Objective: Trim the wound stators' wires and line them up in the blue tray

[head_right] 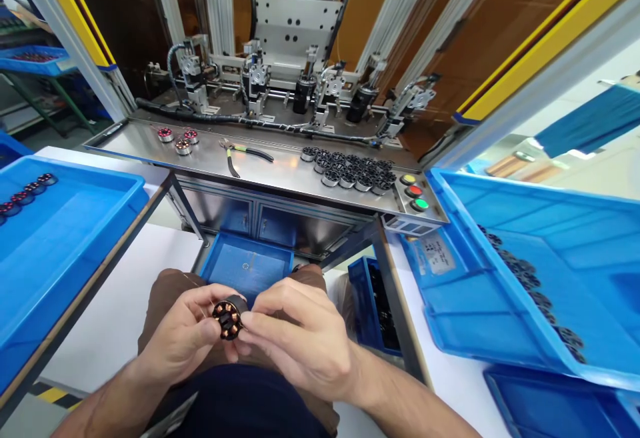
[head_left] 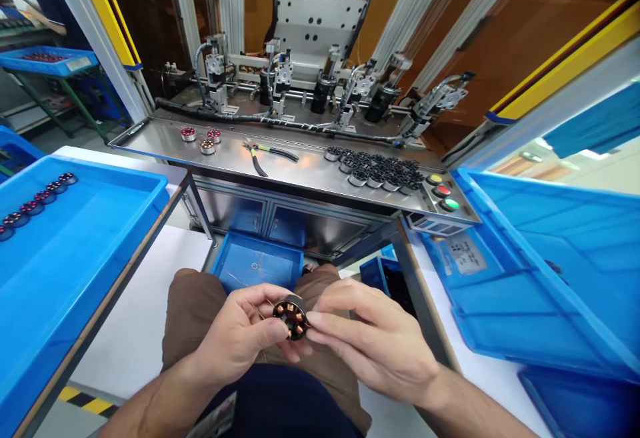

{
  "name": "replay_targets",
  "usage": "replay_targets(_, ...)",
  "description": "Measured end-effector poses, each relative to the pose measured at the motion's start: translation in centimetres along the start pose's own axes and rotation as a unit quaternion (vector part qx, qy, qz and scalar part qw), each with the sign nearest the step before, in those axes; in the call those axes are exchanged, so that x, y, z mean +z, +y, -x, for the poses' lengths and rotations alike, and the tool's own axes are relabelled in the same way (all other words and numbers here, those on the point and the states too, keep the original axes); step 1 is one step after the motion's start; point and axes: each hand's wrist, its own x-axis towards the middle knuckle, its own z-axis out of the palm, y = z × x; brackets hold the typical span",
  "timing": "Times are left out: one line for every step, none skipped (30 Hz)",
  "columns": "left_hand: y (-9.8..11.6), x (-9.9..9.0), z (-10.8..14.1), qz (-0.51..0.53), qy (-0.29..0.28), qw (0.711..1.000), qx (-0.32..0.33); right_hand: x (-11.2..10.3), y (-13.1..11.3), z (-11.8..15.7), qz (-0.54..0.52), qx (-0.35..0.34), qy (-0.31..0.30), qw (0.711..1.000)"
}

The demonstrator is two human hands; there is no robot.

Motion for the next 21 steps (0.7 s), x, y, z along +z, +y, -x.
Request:
replay_targets(0.0, 0.0, 0.0, 0.001, -0.005, 1.000, 0.005, 0.0, -0.1, 0.0, 0.003, -0.001, 0.002, 1.000)
replay_targets(0.0, 0.1, 0.1, 0.001, -0.012, 1.000, 0.012, 0.0, -0.3, 0.0, 0.005, 0.003, 0.004, 1.000)
replay_targets(0.0, 0.1, 0.1, 0.002, -0.019, 1.000, 0.024, 0.0, -0.4, 0.0, 0.007, 0.012, 0.005, 1.000)
replay_targets(0.0, 0.2, 0.2, 0.004, -0.027, 0.999, 0.041, 0.0, -0.6, -0.1, 0.007, 0.025, 0.005, 1.000)
replay_targets(0.0, 0.3, 0.2, 0.005, -0.036, 0.997, 0.064, 0.1, -0.8, -0.2, 0.003, 0.040, 0.005, 0.999)
replay_targets(0.1, 0.3, 0.2, 0.007, -0.042, 0.995, 0.089, 0.1, -0.9, -0.3, -0.004, 0.057, 0.006, 0.998)
replay_targets(0.2, 0.4, 0.2, 0.012, -0.047, 0.992, 0.114, 0.1, -1.1, -0.5, -0.015, 0.075, 0.004, 0.997)
replay_targets(0.3, 0.4, 0.2, 0.023, -0.052, 0.989, 0.139, 0.1, -1.2, -0.7, -0.027, 0.089, 0.005, 0.996)
replay_targets(0.4, 0.4, 0.1, 0.037, -0.055, 0.985, 0.157, 0.1, -1.2, -0.9, -0.041, 0.098, 0.006, 0.994)
replay_targets(0.5, 0.3, 0.0, 0.050, -0.054, 0.983, 0.169, 0.1, -1.3, -1.0, -0.057, 0.100, 0.001, 0.993)
replay_targets(0.6, 0.2, -0.2, 0.059, -0.048, 0.983, 0.170, 0.0, -1.3, -1.1, -0.071, 0.095, -0.007, 0.993)
replay_targets(0.6, 0.1, -0.4, 0.057, -0.043, 0.985, 0.154, 0.0, -1.2, -1.1, -0.081, 0.085, -0.017, 0.993)
replay_targets(0.6, -0.1, -0.6, 0.048, -0.045, 0.991, 0.117, -0.1, -1.2, -1.1, -0.088, 0.071, -0.028, 0.993)
replay_targets(0.5, -0.2, -0.8, 0.038, -0.062, 0.996, 0.060, -0.3, -1.2, -1.1, -0.089, 0.058, -0.040, 0.994)
replay_targets(0.4, -0.4, -1.0, 0.028, -0.094, 0.995, -0.008, -0.4, -1.1, -1.1, -0.084, 0.047, -0.050, 0.994)
replay_targets(0.2, -0.6, -1.1, 0.024, -0.135, 0.988, -0.070, -0.6, -1.1, -1.1, -0.077, 0.041, -0.057, 0.995)
replay_targets(0.0, -0.7, -1.1, 0.026, -0.172, 0.978, -0.115, -0.8, -1.2, -1.1, -0.071, 0.039, -0.061, 0.995)
replay_targets(-0.1, -0.7, -1.0, 0.029, -0.191, 0.972, -0.132, -1.0, -1.2, -1.1, -0.064, 0.041, -0.065, 0.995)
replay_targets(-0.1, -0.7, -0.9, 0.027, -0.188, 0.974, -0.125, -1.1, -1.3, -1.1, -0.056, 0.046, -0.065, 0.995)
replay_targets(-0.2, -0.6, -0.7, 0.021, -0.168, 0.981, -0.099, -1.2, -1.4, -1.1, -0.046, 0.052, -0.062, 0.996)
replay_targets(-0.1, -0.5, -0.5, 0.012, -0.138, 0.988, -0.066, -1.2, -1.5, -1.1, -0.035, 0.062, -0.059, 0.996)
